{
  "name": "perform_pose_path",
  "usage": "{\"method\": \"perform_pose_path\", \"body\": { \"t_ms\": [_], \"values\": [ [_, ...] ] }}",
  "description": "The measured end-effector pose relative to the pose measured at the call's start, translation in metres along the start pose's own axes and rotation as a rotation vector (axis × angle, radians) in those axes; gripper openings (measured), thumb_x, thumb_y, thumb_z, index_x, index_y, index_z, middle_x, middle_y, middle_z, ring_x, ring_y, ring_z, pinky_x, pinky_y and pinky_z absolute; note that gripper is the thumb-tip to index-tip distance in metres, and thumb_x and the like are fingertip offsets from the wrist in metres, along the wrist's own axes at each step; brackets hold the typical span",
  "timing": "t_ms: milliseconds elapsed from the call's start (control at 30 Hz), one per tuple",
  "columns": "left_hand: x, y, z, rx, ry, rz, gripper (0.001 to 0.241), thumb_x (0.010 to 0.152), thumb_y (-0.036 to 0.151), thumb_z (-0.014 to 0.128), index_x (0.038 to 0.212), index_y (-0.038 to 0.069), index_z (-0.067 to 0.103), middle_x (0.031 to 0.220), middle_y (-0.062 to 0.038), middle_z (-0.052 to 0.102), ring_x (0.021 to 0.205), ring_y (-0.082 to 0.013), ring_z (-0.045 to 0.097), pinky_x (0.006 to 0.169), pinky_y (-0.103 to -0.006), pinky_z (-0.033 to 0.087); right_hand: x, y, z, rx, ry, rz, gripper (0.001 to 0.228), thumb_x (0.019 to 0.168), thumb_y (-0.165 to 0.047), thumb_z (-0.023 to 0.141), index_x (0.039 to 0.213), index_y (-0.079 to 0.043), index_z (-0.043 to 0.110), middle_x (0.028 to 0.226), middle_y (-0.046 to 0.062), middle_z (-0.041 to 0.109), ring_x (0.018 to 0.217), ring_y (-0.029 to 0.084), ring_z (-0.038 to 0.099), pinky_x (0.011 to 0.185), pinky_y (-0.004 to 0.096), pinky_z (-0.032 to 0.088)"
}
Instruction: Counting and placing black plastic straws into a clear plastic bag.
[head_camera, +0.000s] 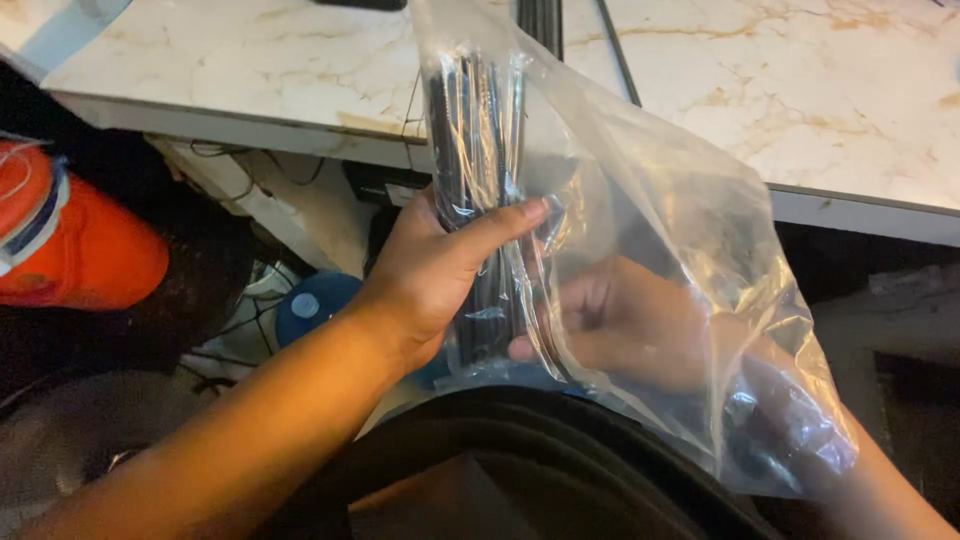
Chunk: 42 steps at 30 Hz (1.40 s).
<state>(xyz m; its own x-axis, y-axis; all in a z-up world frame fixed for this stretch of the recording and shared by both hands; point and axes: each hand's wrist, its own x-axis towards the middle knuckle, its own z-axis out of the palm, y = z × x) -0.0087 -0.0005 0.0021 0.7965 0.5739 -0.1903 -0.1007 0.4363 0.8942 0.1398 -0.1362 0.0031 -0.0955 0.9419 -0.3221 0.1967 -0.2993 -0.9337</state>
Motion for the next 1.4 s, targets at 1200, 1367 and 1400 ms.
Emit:
{"method": "perform_pose_path", "body": {
  "t_ms": [1200,1367,1400],
  "values": [
    [-0.044,-0.001,-0.107,-0.434,0.385,0.008,0.028,0.087,0.028,0.071,0.106,0.009,0.066,0.088,-0.005,0.064,0.078,-0.021,0.064,0.075,-0.0394,0.057,0.123,0.086,-0.213,-0.96,1.106,0.002,0.023,0.101,-0.024,0.077,0.106,-0.001,0.079,0.098,0.021,0.076,0.083,0.031,0.073,0.078,0.043,0.058],
    [-0.04,0.014,-0.104,-0.42,0.409,0.054,0.027,0.084,0.027,0.068,0.107,0.013,0.066,0.091,-0.004,0.063,0.078,-0.0199,0.064,0.075,-0.0419,0.058,0.108,0.077,-0.22,-0.944,1.058,0.161,0.022,0.096,-0.018,0.076,0.108,0.0,0.08,0.095,0.023,0.074,0.08,0.033,0.071,0.076,0.046,0.057],
    [-0.04,0.017,-0.104,-0.42,0.41,0.051,0.027,0.084,0.027,0.068,0.107,0.013,0.066,0.091,-0.004,0.063,0.078,-0.0199,0.064,0.075,-0.0419,0.058,0.098,0.083,-0.224,-0.944,1.057,0.163,0.022,0.096,-0.018,0.076,0.108,0.0,0.08,0.095,0.023,0.074,0.08,0.033,0.071,0.076,0.046,0.057]
  ]
}}
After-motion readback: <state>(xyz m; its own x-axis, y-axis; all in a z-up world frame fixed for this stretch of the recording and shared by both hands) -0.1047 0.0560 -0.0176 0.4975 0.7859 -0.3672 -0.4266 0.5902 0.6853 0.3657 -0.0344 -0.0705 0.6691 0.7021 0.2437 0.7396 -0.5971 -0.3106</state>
